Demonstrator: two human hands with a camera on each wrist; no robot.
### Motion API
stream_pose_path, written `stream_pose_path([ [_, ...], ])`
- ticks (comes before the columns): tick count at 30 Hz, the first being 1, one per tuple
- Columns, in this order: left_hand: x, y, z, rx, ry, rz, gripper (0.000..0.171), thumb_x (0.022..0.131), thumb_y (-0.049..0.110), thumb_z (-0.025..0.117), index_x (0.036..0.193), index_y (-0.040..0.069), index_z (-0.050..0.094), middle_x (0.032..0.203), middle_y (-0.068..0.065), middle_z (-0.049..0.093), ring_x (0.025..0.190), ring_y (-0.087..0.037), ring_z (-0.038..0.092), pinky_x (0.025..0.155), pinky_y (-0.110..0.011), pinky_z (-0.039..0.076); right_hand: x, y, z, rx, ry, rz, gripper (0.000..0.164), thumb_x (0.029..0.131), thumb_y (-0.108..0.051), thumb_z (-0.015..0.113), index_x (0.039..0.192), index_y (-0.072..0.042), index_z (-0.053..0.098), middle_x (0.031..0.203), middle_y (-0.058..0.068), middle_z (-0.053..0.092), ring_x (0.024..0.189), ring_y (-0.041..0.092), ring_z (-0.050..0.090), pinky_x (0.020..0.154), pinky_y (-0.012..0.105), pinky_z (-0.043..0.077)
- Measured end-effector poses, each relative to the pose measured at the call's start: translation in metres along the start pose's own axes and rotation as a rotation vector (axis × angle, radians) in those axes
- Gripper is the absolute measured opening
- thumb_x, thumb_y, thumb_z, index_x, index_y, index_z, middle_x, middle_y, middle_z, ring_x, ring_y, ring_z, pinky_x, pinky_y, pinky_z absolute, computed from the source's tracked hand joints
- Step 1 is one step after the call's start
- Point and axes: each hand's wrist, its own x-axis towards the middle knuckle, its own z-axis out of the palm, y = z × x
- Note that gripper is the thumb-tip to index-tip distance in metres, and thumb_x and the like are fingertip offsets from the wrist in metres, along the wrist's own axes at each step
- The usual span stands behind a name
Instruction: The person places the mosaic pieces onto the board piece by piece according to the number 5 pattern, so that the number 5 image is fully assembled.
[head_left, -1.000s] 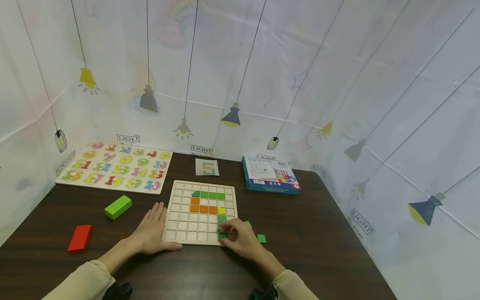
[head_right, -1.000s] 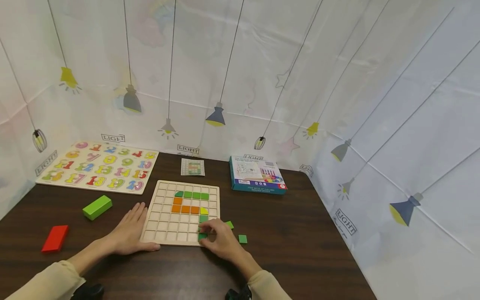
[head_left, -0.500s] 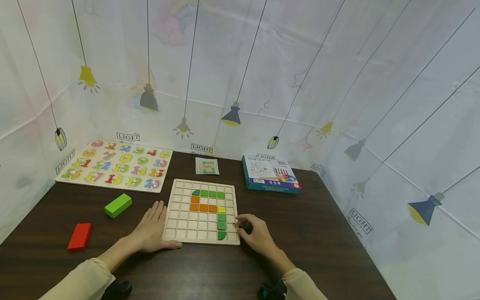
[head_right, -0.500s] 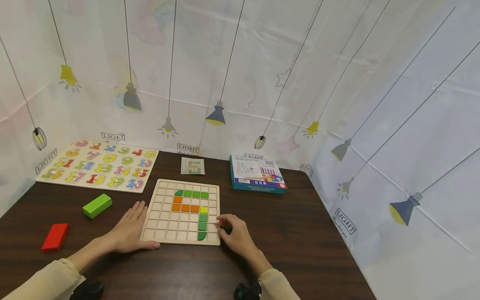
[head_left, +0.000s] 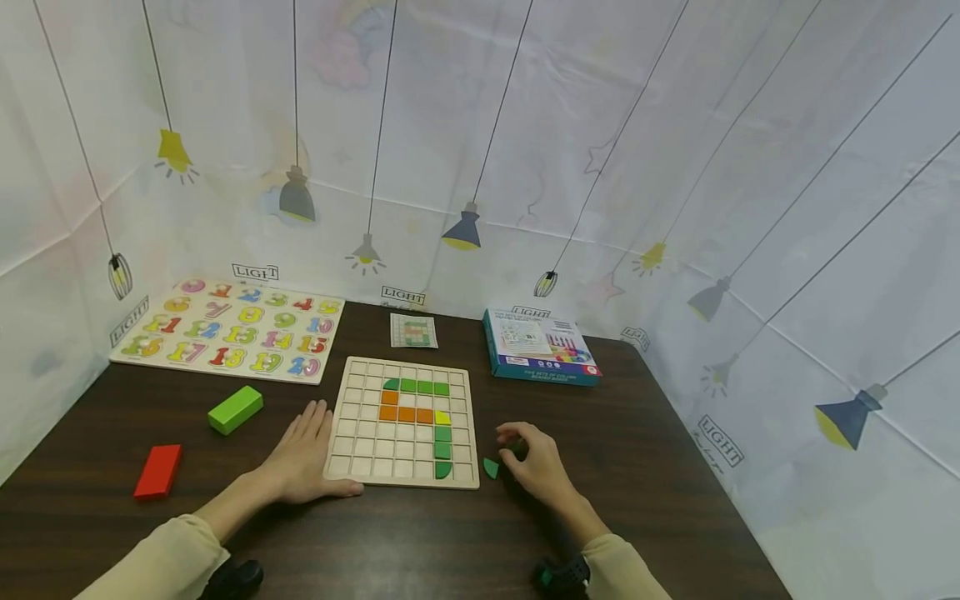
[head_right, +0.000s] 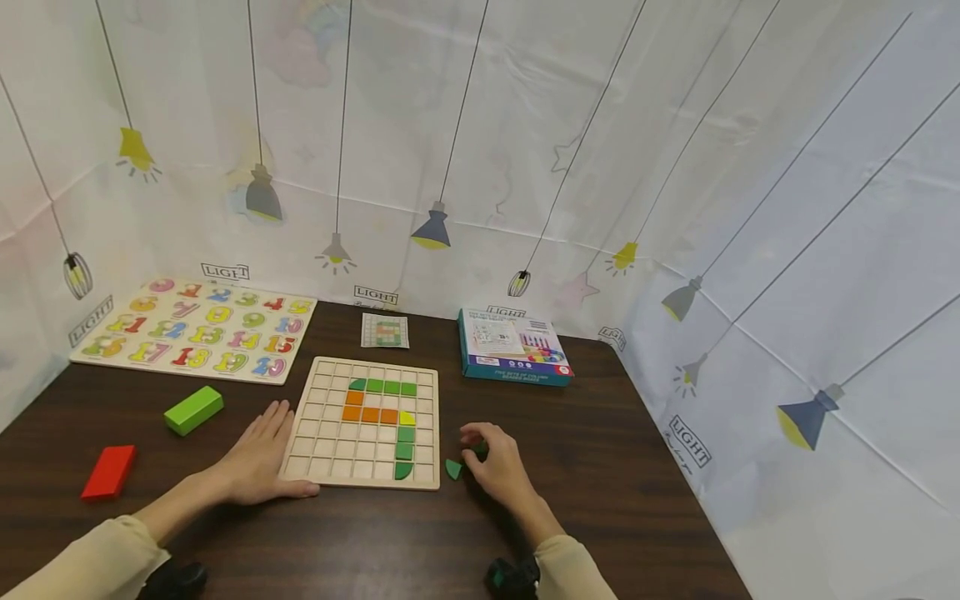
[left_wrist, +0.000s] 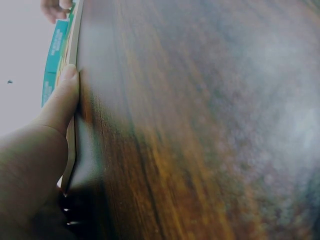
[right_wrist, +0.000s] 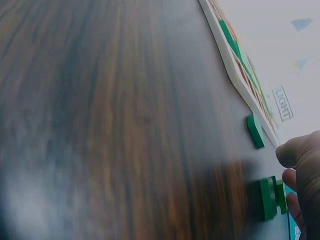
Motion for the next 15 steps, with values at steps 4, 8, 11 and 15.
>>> stream_pose_path([
  [4,0.0,-0.001,0.001,0.006,0.0,0.0,0.126,0.067,0.073,0.065,0.141,-0.018,0.018,0.146,-0.039,0.013,0.136,-0.051,0.008,0.106,-0.061,0.016,-0.003,0.004,-0.005,-0.021,0.046,0.005,0.034,0.076,0.012,0.068,0.105,-0.004,0.065,0.091,0.003,0.067,0.085,0.02,0.061,0.072,0.038,0.05],
  [8,0.0,-0.001,0.001,0.014,0.003,0.004,0.126,0.068,0.074,0.065,0.141,-0.018,0.019,0.146,-0.039,0.013,0.136,-0.051,0.009,0.106,-0.061,0.016,-0.005,0.008,-0.006,-0.039,0.097,0.025,0.041,0.074,0.022,0.054,0.108,-0.001,0.063,0.094,0.009,0.065,0.084,0.023,0.059,0.069,0.038,0.048],
  [11,0.0,-0.001,0.001,0.014,0.005,0.006,0.126,0.068,0.073,0.065,0.141,-0.019,0.019,0.146,-0.039,0.014,0.136,-0.051,0.009,0.106,-0.061,0.016,-0.007,0.011,-0.006,-0.041,0.102,0.064,0.046,0.074,0.026,0.046,0.11,0.002,0.061,0.096,0.012,0.064,0.083,0.025,0.059,0.069,0.038,0.049],
  [15,0.0,-0.001,0.001,0.011,0.008,0.007,0.126,0.068,0.074,0.065,0.141,-0.018,0.02,0.146,-0.039,0.014,0.136,-0.051,0.009,0.106,-0.061,0.016,-0.008,0.014,-0.006,-0.004,0.087,0.132,0.044,0.077,0.025,0.046,0.113,0.004,0.059,0.097,0.014,0.065,0.082,0.025,0.061,0.068,0.036,0.051],
])
